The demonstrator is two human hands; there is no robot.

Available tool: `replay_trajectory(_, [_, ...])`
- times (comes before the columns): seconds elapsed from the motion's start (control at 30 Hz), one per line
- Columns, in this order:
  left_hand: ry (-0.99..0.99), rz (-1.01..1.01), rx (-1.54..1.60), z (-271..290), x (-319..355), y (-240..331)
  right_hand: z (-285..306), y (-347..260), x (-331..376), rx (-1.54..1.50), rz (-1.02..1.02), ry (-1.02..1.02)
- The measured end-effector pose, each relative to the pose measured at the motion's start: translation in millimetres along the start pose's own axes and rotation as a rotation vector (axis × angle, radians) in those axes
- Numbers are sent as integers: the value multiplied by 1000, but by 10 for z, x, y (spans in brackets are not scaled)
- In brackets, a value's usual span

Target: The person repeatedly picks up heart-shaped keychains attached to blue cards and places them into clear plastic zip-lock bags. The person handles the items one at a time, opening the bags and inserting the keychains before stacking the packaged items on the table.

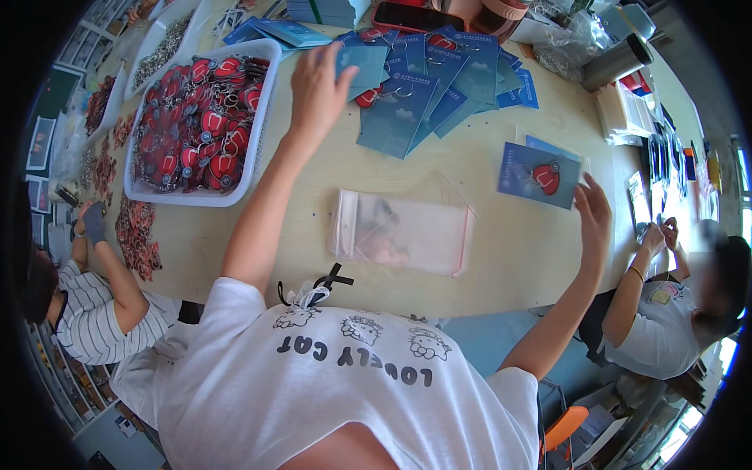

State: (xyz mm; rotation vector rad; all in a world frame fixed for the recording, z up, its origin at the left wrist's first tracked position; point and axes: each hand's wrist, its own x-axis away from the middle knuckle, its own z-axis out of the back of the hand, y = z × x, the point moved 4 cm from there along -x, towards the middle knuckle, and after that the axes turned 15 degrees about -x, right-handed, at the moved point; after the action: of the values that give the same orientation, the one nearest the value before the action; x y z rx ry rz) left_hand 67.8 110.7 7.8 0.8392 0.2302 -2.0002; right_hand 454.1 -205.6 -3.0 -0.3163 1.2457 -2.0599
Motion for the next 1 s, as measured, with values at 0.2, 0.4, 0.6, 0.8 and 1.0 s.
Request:
replay_trajectory(0.2, [-151,326,-118,-469,139,-443,-878,-1014,83,68,325,14])
replay_trajectory(0.4, [-83,323,13,-462,159,-488,-2833,-2228,520,139,915,-416])
replay_trajectory(0.6, [48,153,46,-391,198,-508,-3690,-2229,321,252,846,-505])
replay_trajectory(0.8, [-2,234,23,-342,234,-445,-3544,-2169,66,307,993,-576])
replay_trajectory(1.0, [-84,299,61,-364,189,-440,-3280,-2211,-308,386,1016,-679])
